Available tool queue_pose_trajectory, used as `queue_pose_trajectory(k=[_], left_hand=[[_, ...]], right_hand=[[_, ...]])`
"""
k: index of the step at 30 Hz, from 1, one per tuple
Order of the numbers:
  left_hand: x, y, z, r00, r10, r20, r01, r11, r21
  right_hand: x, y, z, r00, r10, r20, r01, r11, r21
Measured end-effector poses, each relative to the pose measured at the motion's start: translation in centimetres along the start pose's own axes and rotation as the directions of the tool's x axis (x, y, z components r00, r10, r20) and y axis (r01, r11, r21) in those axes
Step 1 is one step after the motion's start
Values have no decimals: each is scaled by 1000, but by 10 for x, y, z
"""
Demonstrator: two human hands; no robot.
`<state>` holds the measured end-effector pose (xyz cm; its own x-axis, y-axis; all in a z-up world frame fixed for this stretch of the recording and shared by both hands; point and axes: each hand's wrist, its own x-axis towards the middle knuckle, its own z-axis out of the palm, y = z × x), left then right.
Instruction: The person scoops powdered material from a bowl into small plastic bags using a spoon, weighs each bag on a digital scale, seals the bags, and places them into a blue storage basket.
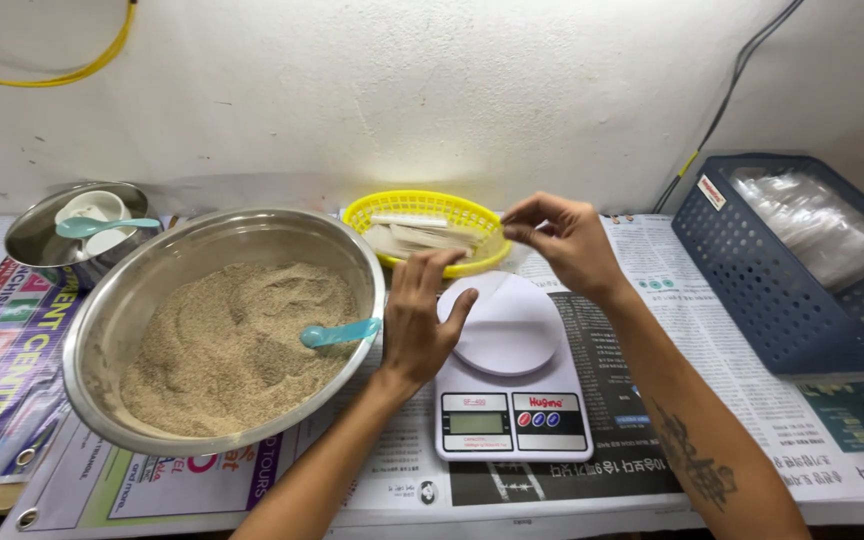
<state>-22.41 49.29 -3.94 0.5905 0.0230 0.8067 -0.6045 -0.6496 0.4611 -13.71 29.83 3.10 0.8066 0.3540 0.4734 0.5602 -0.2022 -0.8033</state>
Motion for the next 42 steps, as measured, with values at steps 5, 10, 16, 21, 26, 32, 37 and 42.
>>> queue_pose_trajectory(k=[5, 10, 16, 21, 26, 32, 37, 42], left_hand=[[24, -3, 16, 992, -101, 75, 108, 988, -111], [25, -5, 17, 910, -364, 201, 412, 854, -317], [14, -9, 13, 915, -368, 167, 404, 854, -329], [10, -4, 13, 958, -246, 148, 278, 922, -268], [10, 9, 12, 959, -267, 97, 284, 914, -290], [6, -2, 15, 934, -349, 81, 357, 889, -285], [5, -8, 16, 919, -394, 19, 384, 883, -268], [8, -1, 13, 929, -369, -17, 345, 885, -311]], right_hand=[[-29, 13, 20, 999, -4, -41, 7, 997, 71], [-43, 21, 30, 995, 42, -86, -30, 990, 138], [-52, 23, 31, 997, 79, -24, -75, 985, 159], [-56, 19, 35, 992, 65, -104, -46, 983, 177], [-55, 27, 34, 981, 51, -186, -16, 983, 184], [-54, 22, 31, 981, 25, -192, 14, 980, 199], [-55, 23, 32, 982, -3, -187, 32, 988, 154], [-57, 16, 32, 995, -7, -100, 14, 997, 71]])
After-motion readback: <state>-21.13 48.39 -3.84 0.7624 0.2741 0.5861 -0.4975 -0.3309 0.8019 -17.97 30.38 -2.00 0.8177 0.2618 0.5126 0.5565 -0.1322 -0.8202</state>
